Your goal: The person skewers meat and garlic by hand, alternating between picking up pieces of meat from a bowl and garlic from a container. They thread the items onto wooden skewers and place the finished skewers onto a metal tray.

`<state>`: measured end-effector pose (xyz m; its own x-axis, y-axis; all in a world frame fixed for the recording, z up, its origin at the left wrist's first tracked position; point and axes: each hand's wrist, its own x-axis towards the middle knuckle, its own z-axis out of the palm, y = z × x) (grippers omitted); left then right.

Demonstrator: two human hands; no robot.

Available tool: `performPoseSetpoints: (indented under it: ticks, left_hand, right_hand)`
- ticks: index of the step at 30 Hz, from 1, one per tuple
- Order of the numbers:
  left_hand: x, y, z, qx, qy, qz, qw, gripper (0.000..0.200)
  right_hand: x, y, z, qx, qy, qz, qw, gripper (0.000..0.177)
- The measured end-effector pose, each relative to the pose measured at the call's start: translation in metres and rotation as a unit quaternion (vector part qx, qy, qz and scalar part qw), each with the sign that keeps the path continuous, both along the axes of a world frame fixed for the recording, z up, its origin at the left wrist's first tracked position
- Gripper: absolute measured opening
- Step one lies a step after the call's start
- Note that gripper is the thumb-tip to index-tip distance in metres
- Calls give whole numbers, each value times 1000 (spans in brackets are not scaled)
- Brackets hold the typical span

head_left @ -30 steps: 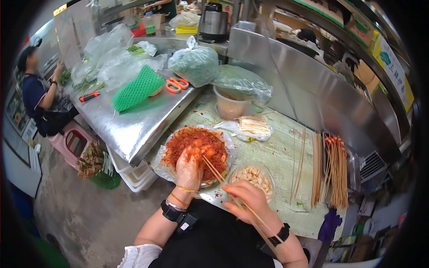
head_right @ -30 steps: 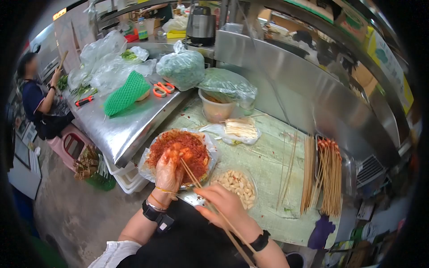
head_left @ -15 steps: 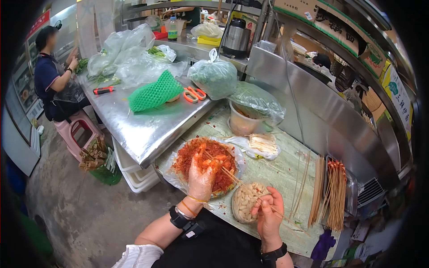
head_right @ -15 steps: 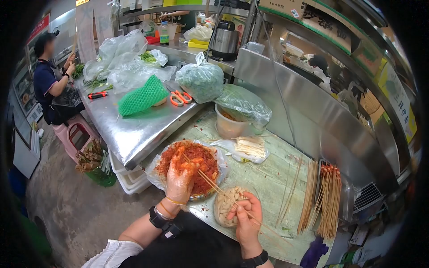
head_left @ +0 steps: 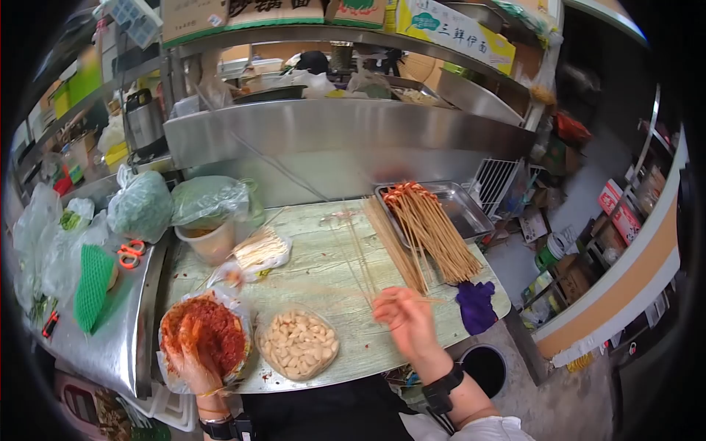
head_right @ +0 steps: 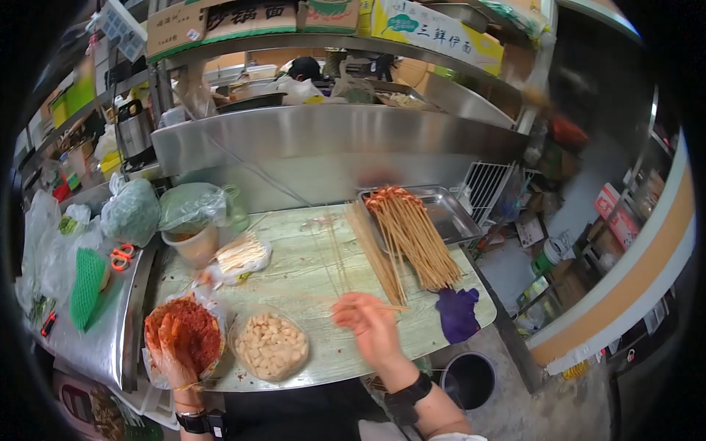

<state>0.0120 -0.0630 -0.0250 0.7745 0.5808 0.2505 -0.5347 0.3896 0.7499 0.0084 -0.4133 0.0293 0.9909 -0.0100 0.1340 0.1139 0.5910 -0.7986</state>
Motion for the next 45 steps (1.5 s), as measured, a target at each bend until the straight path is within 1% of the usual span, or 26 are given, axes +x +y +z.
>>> performPoseSetpoints:
  ticks: [1, 3, 8, 14, 19, 21, 22, 23, 24, 25, 26, 27, 28, 29, 31, 33, 34, 35, 36, 37, 38, 39, 40, 41, 43, 45]
  left_hand:
    - [0, 2, -2, 10, -1, -8, 1000, 50]
    - [-1, 5, -10, 15, -3, -12, 1000, 49]
    - [-6, -1, -5, 77, 18, -5, 997, 44]
    - [-7, -3, -6, 133, 48, 35, 989, 42]
    - [-8, -4, -6, 132, 51, 37, 989, 42]
    - [-7, -6, -2, 135, 53, 41, 989, 41]
    - [-8, -6, 1, 149, 65, 42, 986, 39]
    - [-8, -8, 3, 161, 73, 44, 983, 37]
    - [-7, -10, 5, 160, 78, 40, 983, 37]
    - [-7, -12, 7, 153, 70, 40, 985, 36]
    - [-8, -12, 7, 147, 61, 39, 987, 34]
    - [-8, -11, 6, 146, 62, 38, 987, 34]
    - [-7, -10, 5, 134, 61, 29, 989, 36]
    - [-7, -10, 3, 121, 61, 20, 991, 38]
    - [-5, -13, -3, 123, 69, 35, 989, 41]
    - [-11, -16, 13, 164, 117, 79, 976, 45]
    - [-7, -2, -12, 195, 138, 124, 963, 48]
    - [-10, 9, -35, 411, 230, 256, 844, 51]
    - [-9, 6, -30, 365, 222, 235, 873, 48]
    - [-14, -8, 17, 227, 151, 127, 954, 41]
    - [-11, -2, 3, 230, 137, 133, 954, 39]
    - [-3, 6, -22, 235, 125, 133, 955, 36]
    - [1, 6, -33, 241, 122, 130, 954, 33]
    - [1, 5, -39, 247, 122, 116, 954, 30]
    - [-2, 5, -29, 291, 145, 124, 938, 32]
    - [-13, -1, -1, 199, 82, 62, 975, 37]
  right_hand:
    - [2, -17, -2, 18, -25, -79, 996, 31]
    - [15, -52, 1, 63, -30, -153, 986, 34]
    - [79, -126, 2, 53, -21, -305, 951, 40]
    - [164, -165, -26, 125, 48, -348, 928, 44]
    - [161, -158, -41, 192, 94, -351, 912, 38]
    - [146, -163, -47, 209, 132, -195, 949, 37]
    - [139, -170, -54, 116, 117, -123, 979, 52]
    - [128, -166, -45, 115, 123, -127, 977, 52]
    - [112, -154, -23, -36, 100, -153, 983, 52]
    - [104, -144, -4, -186, 72, -172, 965, 52]
    - [102, -140, 3, -306, 71, -201, 928, 61]
    - [103, -137, -2, -306, 72, -201, 928, 61]
    - [104, -135, -10, -576, 11, -271, 771, 68]
    - [104, -129, -15, -785, -51, -313, 533, 75]
    - [97, -121, -19, -803, -23, -262, 535, 84]
    - [102, -122, -32, -869, 3, -273, 414, 91]
    - [93, -120, -19, -894, 31, -234, 381, 88]
    - [99, -132, -28, -886, 17, -250, 390, 81]
    - [99, -146, -34, -893, 29, -257, 368, 77]
    - [108, -158, -34, -917, 91, -228, 315, 91]
    - [98, -156, -16, -907, 150, -206, 336, 106]
    - [111, -190, -33, -901, 184, -182, 348, 116]
    - [111, -197, -38, -905, 195, -214, 312, 100]
    - [106, -202, -37, -908, 194, -209, 307, 99]
    - [110, -204, -28, -907, 189, -186, 326, 97]
    - [112, -208, -27, -906, 184, -168, 343, 95]
